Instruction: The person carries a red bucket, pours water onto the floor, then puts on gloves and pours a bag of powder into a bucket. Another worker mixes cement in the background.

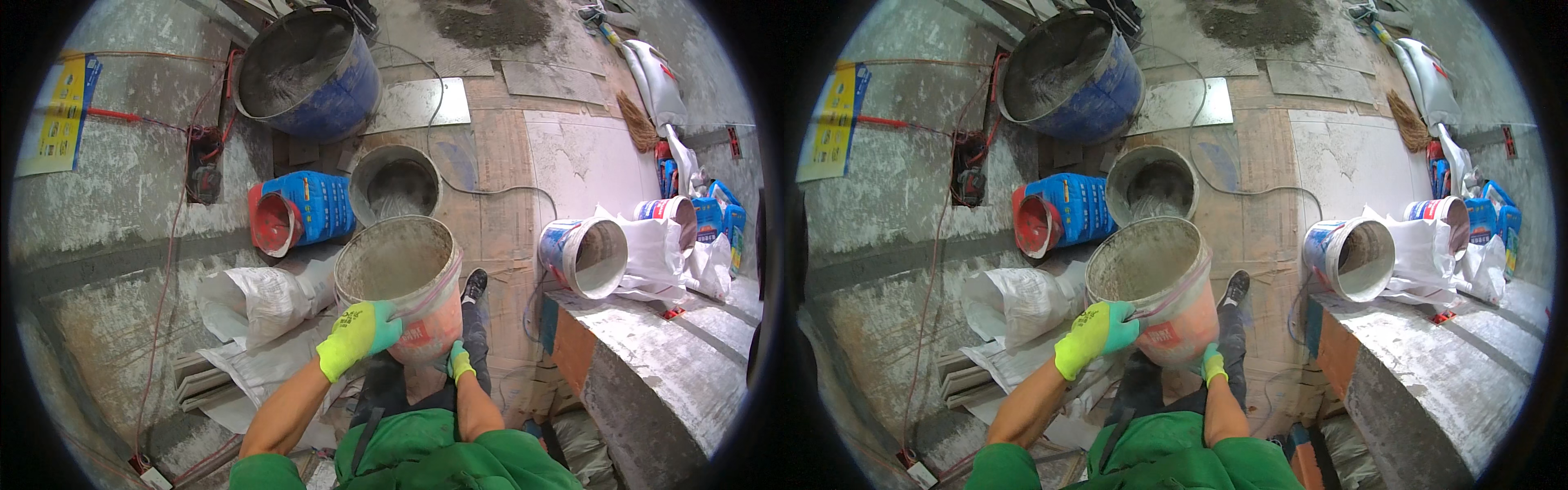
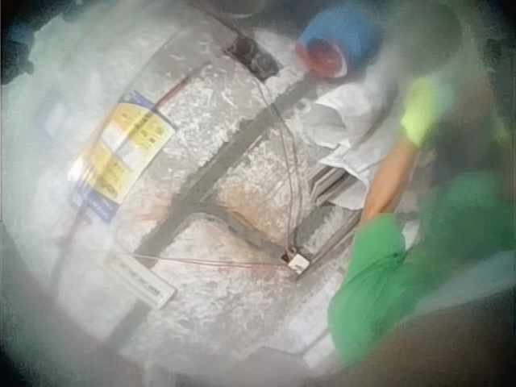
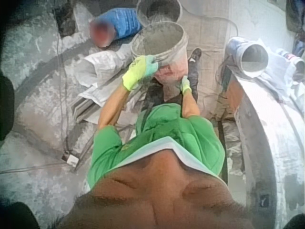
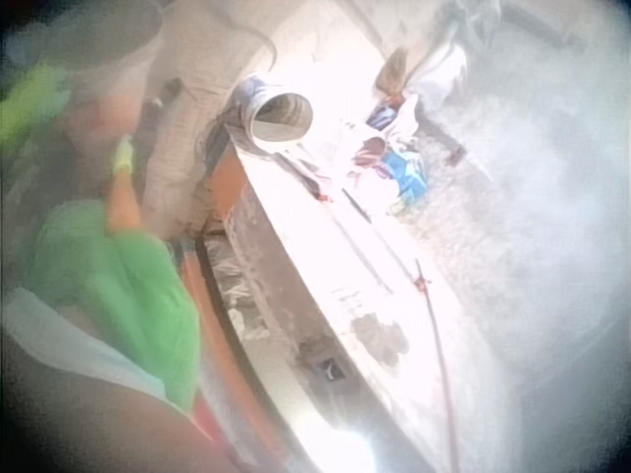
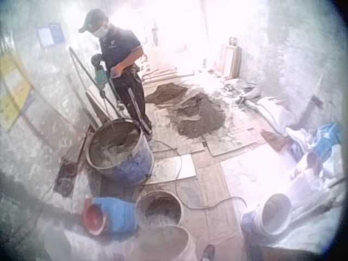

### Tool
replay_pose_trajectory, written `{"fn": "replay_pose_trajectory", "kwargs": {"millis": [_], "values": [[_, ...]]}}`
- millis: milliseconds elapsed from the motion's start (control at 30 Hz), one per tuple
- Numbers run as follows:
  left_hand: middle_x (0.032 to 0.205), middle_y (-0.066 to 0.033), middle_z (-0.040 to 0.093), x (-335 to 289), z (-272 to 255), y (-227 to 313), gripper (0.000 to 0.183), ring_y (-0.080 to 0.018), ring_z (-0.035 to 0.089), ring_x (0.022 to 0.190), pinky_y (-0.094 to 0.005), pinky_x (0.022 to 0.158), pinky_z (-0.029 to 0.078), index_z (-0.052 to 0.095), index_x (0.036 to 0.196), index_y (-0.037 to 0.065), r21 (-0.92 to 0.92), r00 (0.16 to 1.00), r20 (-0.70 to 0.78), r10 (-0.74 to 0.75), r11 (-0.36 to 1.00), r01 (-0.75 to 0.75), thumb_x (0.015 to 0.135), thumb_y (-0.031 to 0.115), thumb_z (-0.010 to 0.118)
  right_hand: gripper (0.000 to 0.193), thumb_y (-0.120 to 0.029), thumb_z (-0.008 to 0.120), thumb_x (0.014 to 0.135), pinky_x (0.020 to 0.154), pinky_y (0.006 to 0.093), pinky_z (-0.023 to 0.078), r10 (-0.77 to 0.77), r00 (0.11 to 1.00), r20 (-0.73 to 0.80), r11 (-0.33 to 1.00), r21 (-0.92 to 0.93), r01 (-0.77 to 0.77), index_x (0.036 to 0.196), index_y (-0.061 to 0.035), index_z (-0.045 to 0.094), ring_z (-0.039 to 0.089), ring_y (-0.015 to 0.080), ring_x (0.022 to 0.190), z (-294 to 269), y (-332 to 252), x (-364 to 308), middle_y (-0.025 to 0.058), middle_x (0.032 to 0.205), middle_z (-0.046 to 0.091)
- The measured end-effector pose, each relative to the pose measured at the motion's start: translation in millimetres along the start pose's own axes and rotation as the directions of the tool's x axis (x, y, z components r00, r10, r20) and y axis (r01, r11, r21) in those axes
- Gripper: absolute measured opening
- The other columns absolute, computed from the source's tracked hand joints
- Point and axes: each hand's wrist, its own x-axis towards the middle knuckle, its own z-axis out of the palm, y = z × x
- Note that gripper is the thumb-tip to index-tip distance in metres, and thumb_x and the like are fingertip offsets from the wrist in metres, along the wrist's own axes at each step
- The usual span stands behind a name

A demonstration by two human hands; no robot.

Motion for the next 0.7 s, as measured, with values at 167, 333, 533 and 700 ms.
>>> {"fn": "replay_pose_trajectory", "kwargs": {"millis": [167, 333, 533, 700], "values": [[0.073, -0.0225, 0.057, -11, -3, 8, 0.033, -0.0403, 0.056, 0.069, -0.0448, 0.059, 0.042, 0.06, 0.075, 0.004, 0.013, 0.999, 0.032, -0.036, 0.999, 0.035, 0.077, 0.036, 0.057, 0.064, -0.056, 0.027, 0.089, 0.076, 0.0501, 0.051, 0.014, 0.998, -0.06, 0.991, -0.133, -0.022, 0.131, -0.0094, 0.04, 0.06, 0.0365, 0.095, -14, 12, 36, 0.0159, 0.121, 0.053], [0.073, -0.0251, 0.056, -21, -7, 21, 0.026, -0.0427, 0.055, 0.07, -0.0489, 0.061, 0.042, 0.059, 0.076, 0.001, -0.009, 1.0, 0.011, 0.005, 1.0, -0.005, 0.074, 0.025, 0.052, 0.065, -0.057, 0.027, 0.089, 0.076, 0.051, 0.05, 0.004, 1.0, -0.004, 1.0, -0.022, -0.004, 0.131, -0.0103, 0.04, 0.058, 0.0366, 0.099, -9, 5, 20, 0.016, 0.123, 0.051], [0.069, -0.0231, 0.056, -39, -14, 32, 0.03, -0.0416, 0.055, 0.067, -0.047, 0.058, 0.042, 0.059, 0.074, 0.003, -0.03, 0.999, 0.004, 0.033, 0.999, -0.033, 0.077, 0.033, 0.055, 0.065, -0.058, 0.027, 0.088, 0.075, 0.0527, 0.05, -0.026, 1.0, 0.008, 0.999, -0.019, 0.026, 0.131, -0.0109, 0.041, 0.056, 0.0363, 0.1, 1, -9, -7, 0.0153, 0.124, 0.051], [0.066, -0.0218, 0.055, -61, -32, 44, 0.028, -0.0407, 0.054, 0.063, -0.0461, 0.056, 0.041, 0.058, 0.073, 0.003, 0.025, 0.997, 0.077, -0.013, 1.0, 0.011, 0.076, 0.031, 0.055, 0.063, -0.058, 0.027, 0.088, 0.074, 0.0534, 0.049, -0.006, 1.0, 0.004, 1.0, 0.031, 0.006, 0.129, -0.0125, 0.043, 0.057, 0.035, 0.099, 2, -15, -5, 0.013, 0.122, 0.053]]}}
